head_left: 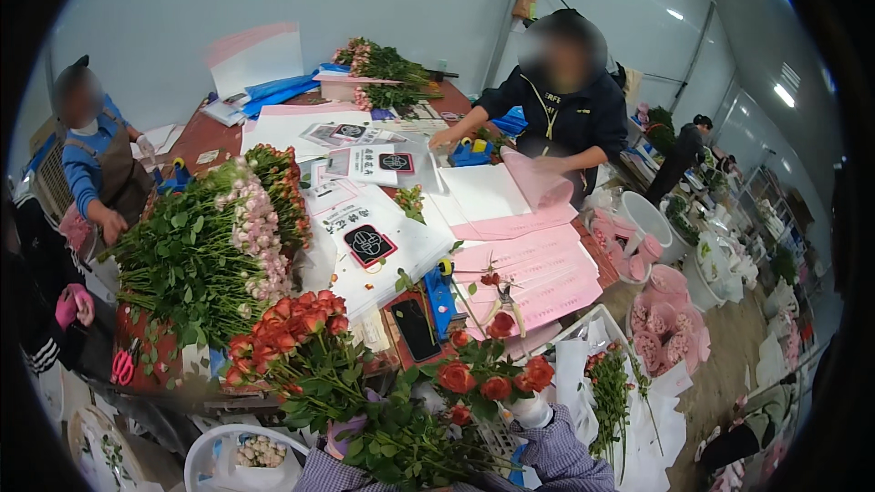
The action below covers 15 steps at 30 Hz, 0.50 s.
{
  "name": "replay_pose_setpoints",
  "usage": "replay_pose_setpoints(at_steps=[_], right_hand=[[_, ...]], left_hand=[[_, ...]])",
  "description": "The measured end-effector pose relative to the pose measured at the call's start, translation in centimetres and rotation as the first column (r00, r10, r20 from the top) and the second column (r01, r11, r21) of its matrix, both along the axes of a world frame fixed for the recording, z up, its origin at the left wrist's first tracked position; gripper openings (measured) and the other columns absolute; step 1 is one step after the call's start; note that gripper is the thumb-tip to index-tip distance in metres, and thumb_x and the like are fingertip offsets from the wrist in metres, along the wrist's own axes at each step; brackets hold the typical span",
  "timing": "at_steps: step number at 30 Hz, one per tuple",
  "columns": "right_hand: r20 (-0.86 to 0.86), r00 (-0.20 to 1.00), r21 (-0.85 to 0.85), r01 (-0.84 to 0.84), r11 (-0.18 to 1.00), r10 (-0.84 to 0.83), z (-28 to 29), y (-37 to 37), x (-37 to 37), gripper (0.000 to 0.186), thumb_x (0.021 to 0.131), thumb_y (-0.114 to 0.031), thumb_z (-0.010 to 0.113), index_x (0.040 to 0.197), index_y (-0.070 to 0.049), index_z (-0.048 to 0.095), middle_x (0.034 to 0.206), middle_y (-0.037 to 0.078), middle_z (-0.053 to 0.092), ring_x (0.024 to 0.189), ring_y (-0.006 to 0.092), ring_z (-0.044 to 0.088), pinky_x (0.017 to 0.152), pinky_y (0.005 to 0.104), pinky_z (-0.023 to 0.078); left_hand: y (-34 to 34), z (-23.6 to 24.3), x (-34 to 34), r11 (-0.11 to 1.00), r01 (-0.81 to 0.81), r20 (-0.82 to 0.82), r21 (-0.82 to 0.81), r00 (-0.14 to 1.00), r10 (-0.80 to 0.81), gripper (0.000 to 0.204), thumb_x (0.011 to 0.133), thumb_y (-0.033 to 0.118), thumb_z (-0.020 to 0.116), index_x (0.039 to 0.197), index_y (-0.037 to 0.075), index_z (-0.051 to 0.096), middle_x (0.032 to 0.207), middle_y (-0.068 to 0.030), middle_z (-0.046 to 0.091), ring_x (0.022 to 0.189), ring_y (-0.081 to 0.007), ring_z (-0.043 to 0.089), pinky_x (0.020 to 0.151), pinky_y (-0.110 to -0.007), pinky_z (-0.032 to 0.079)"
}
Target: The person arranges red roses into a bouquet, trimming stems with shears and removing leaves. They gather the stems, cut them to length, and place the finished bouquet into a white bucket.
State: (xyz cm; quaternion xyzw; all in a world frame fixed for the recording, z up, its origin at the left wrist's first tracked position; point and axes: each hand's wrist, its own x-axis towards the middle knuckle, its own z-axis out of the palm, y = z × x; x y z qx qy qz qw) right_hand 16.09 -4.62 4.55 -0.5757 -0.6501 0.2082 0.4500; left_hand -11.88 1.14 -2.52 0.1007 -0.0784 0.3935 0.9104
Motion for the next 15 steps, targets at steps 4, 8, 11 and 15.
replay_pose_setpoints(at_steps=[4,8,11,15], right_hand=[[-0.005,1.0,-0.029,0.001,1.0,-0.001,0.9,0.0,-0.2,0.033,0.068,0.0,0.055,0.101,-0.001,0.052,0.088,0.015,0.058,0.079,0.026,0.057,0.068,0.0298,0.044],[-0.015,1.0,-0.035,-0.022,0.999,0.021,1.2,0.7,-1.2,0.036,0.069,0.0,0.054,0.104,-0.001,0.05,0.088,0.015,0.057,0.079,0.0265,0.057,0.068,0.0299,0.044],[-0.013,0.999,-0.047,0.034,0.998,-0.035,3.8,-0.2,-1.7,0.038,0.069,0.0,0.054,0.106,0.0,0.049,0.088,0.015,0.057,0.079,0.0269,0.056,0.068,0.03,0.044],[0.036,0.999,-0.051,-0.005,0.999,0.007,7.8,0.3,-4.0,0.04,0.069,0.0,0.053,0.109,0.0,0.047,0.087,0.016,0.056,0.079,0.0274,0.056,0.068,0.0301,0.045]], left_hand=[[-0.3,-0.4,0.3,0.994,0.072,0.161,-0.079,0.985,-0.059,0.028,0.088,0.025,0.041,0.1,0.0,0.048,0.097,-0.0081,0.052,0.095,-0.0204,0.049,0.087,-0.036,0.039],[-0.6,-0.7,-0.3,0.988,0.133,0.188,-0.082,0.975,-0.116,0.028,0.088,0.024,0.04,0.105,0.002,0.047,0.102,-0.0084,0.051,0.097,-0.0206,0.05,0.088,-0.035,0.039],[-0.8,-0.1,0.3,0.997,0.055,-0.028,0.052,0.998,-0.053,0.029,0.087,0.02,0.04,0.108,0.001,0.045,0.105,-0.0102,0.051,0.098,-0.0215,0.05,0.088,-0.035,0.039],[-0.6,0.6,0.1,0.987,-0.036,-0.327,0.158,0.941,0.086,0.031,0.086,0.016,0.04,0.112,0.0,0.043,0.109,-0.0127,0.049,0.099,-0.0226,0.05,0.088,-0.035,0.04]])
